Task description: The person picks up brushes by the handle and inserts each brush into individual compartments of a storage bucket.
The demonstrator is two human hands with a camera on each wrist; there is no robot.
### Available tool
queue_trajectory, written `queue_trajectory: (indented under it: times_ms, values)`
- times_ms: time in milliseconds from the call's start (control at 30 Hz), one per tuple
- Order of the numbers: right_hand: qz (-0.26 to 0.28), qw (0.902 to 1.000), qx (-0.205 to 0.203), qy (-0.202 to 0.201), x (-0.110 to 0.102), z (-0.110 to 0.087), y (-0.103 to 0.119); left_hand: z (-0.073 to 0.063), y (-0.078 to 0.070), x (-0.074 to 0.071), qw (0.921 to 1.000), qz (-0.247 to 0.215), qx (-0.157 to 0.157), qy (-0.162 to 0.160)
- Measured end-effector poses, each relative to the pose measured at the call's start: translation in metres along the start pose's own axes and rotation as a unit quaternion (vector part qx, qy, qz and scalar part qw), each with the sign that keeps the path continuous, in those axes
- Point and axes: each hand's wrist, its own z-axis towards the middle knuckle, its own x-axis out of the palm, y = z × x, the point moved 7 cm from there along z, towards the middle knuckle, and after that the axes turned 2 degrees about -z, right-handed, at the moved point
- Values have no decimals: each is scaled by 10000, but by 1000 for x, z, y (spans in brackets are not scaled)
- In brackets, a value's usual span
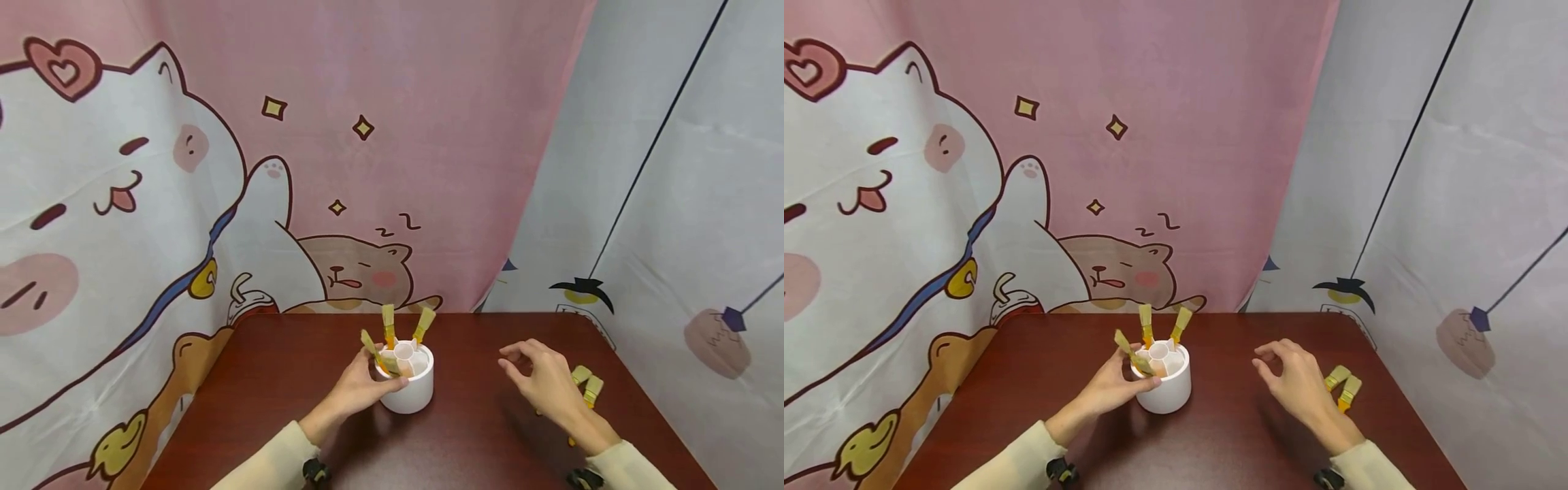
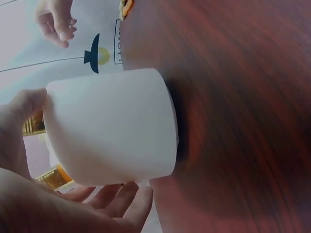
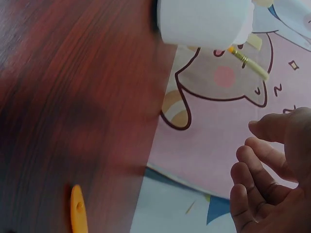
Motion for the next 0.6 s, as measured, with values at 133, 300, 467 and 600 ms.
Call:
queue_trajectory:
  times_ms: [133, 300, 467, 600]
  values:
    - [-113, 9999, 100, 47, -3, -4, -11, 3, 3, 1, 9993, -200, 39, 304]
    - [-260, 9994, 216, 97, -8, -7, -24, 7, 5, 0, 9984, -267, 114, 493]
    - [-354, 9987, 356, 125, -15, -12, -35, 9, 6, -1, 9982, -190, 84, 560]
    - [-416, 9973, 553, 244, -20, -15, -45, 10, 6, -1, 9980, -228, 82, 590]
